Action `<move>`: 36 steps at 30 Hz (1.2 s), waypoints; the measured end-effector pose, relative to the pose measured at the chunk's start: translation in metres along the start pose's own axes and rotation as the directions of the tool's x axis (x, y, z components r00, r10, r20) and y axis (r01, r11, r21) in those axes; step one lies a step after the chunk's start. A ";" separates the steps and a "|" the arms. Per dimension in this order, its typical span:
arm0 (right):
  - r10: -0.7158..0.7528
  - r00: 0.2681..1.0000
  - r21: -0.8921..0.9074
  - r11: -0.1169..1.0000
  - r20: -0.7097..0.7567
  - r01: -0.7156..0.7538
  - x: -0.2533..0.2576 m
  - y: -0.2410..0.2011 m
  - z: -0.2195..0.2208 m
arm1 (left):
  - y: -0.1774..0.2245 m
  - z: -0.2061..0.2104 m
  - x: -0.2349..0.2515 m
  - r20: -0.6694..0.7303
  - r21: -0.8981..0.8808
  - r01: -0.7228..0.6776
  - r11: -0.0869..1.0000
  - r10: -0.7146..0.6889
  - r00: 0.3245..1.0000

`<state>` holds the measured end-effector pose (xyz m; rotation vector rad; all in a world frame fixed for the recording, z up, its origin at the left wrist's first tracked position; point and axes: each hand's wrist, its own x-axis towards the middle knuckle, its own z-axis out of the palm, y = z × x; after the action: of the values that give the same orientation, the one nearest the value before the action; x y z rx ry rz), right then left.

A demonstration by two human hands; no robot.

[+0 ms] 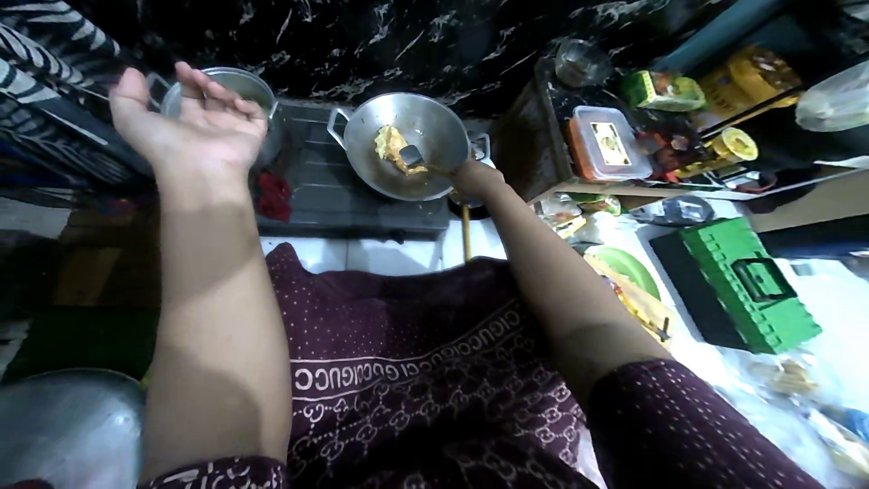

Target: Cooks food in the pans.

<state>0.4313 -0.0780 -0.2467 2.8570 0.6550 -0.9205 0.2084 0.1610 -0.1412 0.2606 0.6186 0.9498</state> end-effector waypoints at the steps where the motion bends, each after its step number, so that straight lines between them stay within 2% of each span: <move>1: 0.000 1.000 0.001 1.000 0.005 0.000 0.000 0.001 -0.001 | -0.001 0.000 -0.001 -0.010 -0.007 0.003 1.000 -0.003 1.000; 7: -0.018 0.998 0.113 0.993 -0.067 0.026 0.005 0.017 -0.009 | 0.004 -0.005 0.003 0.001 0.003 -0.011 1.000 0.011 1.000; 11: -0.022 0.994 0.085 0.996 -0.104 0.031 -0.004 0.022 -0.024 | 0.006 -0.005 0.004 0.009 -0.016 -0.013 1.000 0.013 1.000; 17: -0.006 1.000 0.046 0.999 -0.020 0.007 0.006 0.023 -0.009 | 0.002 -0.001 0.005 0.000 -0.008 -0.009 1.000 0.009 1.000; 21: 0.017 0.999 0.032 0.999 -0.040 -0.016 -0.001 0.017 -0.019 | -0.001 0.002 0.002 -0.005 -0.012 -0.003 1.000 0.003 1.000; 27: 0.039 0.985 0.176 0.984 -0.168 -0.009 -0.020 -0.012 -0.031 | 0.001 -0.003 0.001 -0.049 0.045 -0.018 0.999 0.020 0.999; 29: 0.024 0.988 0.172 0.985 -0.155 0.003 -0.007 -0.021 -0.023 | 0.004 -0.007 0.003 -0.048 0.057 -0.025 0.998 0.028 0.998; 33: -0.096 0.993 0.129 0.986 -0.073 0.105 0.031 -0.017 -0.001 | 0.011 -0.016 0.007 -0.040 0.071 -0.040 0.997 0.043 0.998; 36: -0.069 0.998 0.093 0.993 -0.014 0.070 0.025 -0.023 -0.008 | 0.018 -0.019 0.006 -0.044 0.089 -0.055 0.995 0.059 0.997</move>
<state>0.4441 -0.0467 -0.2533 2.9392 0.7365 -0.9715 0.1871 0.1749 -0.1502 0.3365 0.6992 0.9874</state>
